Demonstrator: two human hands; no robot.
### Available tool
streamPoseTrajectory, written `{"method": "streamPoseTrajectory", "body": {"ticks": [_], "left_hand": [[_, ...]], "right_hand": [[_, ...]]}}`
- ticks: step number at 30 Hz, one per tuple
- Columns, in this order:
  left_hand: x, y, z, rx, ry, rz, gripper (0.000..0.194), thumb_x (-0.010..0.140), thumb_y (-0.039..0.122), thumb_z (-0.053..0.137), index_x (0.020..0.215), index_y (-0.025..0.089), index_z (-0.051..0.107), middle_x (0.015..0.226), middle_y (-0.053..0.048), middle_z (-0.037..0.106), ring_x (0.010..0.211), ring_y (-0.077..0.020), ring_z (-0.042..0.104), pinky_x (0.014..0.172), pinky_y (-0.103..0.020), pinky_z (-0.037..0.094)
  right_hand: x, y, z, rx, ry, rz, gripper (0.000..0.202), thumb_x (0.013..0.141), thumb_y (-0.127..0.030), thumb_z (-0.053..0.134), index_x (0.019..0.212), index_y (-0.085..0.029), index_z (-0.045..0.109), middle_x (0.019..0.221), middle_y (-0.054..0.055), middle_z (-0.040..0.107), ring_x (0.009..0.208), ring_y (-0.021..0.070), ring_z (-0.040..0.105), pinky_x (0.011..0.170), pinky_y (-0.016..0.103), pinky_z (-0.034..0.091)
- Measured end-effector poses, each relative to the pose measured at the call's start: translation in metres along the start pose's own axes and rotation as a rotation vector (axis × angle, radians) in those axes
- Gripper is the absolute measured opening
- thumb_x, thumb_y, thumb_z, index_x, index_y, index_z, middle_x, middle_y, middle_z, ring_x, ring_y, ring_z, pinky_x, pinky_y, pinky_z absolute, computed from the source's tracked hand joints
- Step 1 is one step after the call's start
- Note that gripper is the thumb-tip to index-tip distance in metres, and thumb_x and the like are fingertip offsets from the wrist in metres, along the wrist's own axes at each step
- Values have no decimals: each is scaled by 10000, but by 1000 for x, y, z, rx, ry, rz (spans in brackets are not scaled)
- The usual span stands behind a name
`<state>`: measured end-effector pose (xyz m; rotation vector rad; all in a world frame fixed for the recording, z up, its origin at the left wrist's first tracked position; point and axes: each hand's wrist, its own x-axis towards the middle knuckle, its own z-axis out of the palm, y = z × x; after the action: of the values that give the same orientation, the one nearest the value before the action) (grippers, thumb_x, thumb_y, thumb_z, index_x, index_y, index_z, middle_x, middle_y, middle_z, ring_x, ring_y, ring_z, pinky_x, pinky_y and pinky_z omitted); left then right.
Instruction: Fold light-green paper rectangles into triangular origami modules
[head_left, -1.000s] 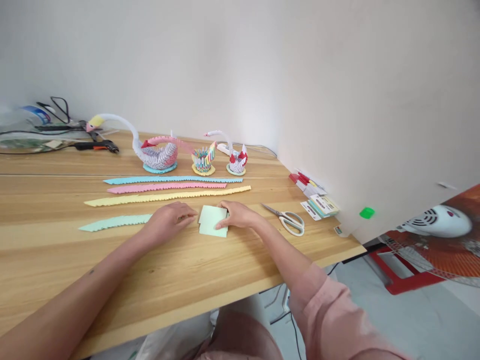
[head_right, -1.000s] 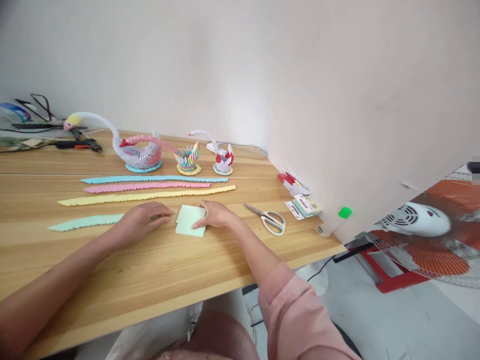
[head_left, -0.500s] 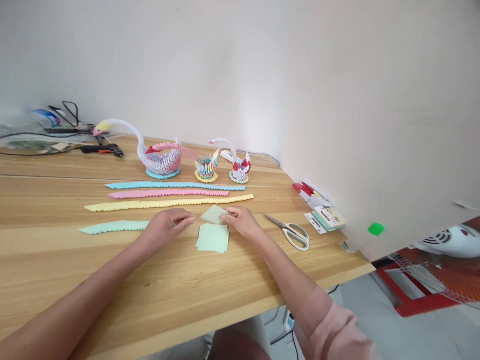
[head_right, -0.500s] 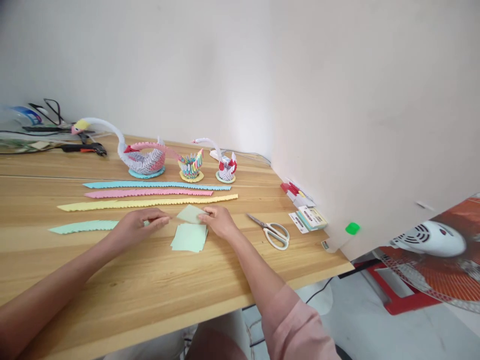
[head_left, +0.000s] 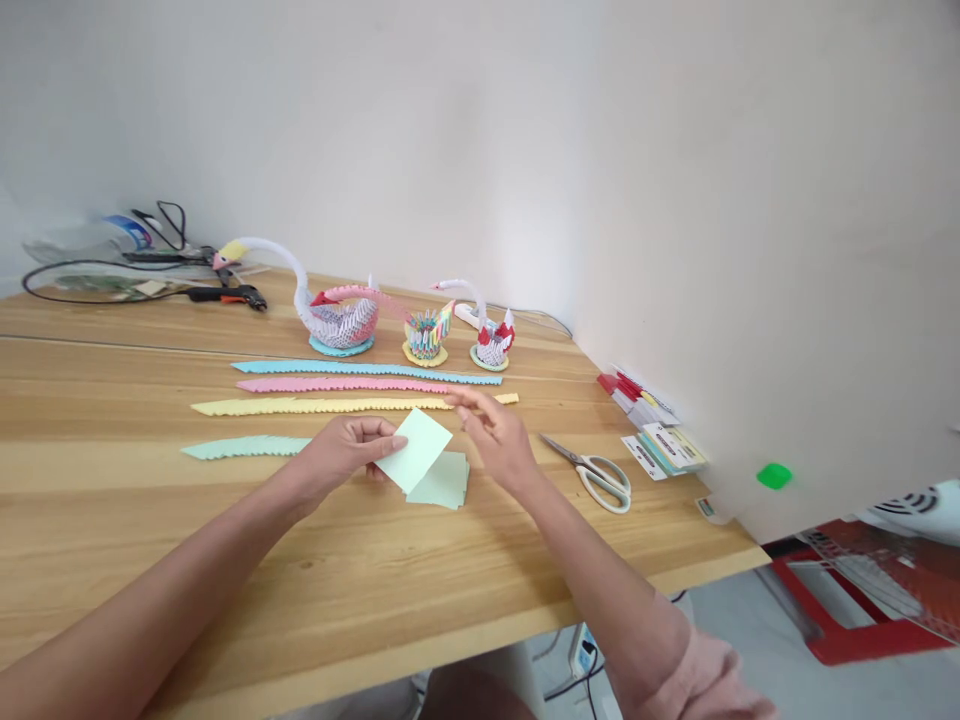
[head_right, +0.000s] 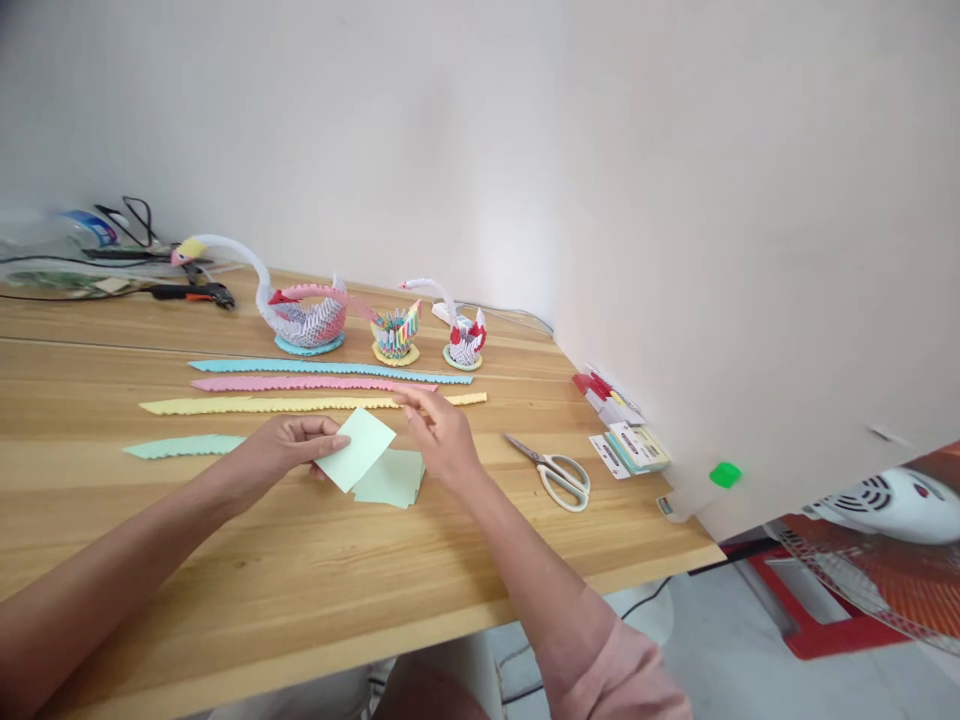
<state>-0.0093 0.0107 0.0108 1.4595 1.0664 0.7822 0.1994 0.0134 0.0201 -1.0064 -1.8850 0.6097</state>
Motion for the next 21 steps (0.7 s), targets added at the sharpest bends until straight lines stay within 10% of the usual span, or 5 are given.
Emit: {"method": "streamPoseTrajectory", "body": {"ticks": [6, 13, 21], "left_hand": [[1, -2, 0, 51, -4, 6, 303, 701, 481, 602, 666, 181, 595, 606, 12, 595, 557, -136, 529, 519, -242, 399], [3, -7, 2, -65, 47, -7, 300, 715, 477, 615, 701, 179, 592, 607, 21, 613, 513, -110, 508, 519, -231, 380], [4, -13, -5, -230, -31, -27, 252, 747, 404, 628, 679, 161, 612, 617, 8, 591, 547, -104, 500, 530, -224, 402]], "right_hand": [[12, -4, 2, 298, -254, 266, 341, 758, -361, 613, 1051, -187, 603, 868, 29, 634, 739, 123, 574, 667, 254, 460], [15, 7, 22, 379, -140, 246, 338, 712, -298, 646, 1007, -203, 513, 618, -64, 487, 545, 81, 481, 524, 203, 400], [8, 16, 5, 360, -194, 39, 266, 823, -283, 531, 1083, -226, 542, 1016, 46, 629, 889, 136, 577, 768, 285, 462]]}}
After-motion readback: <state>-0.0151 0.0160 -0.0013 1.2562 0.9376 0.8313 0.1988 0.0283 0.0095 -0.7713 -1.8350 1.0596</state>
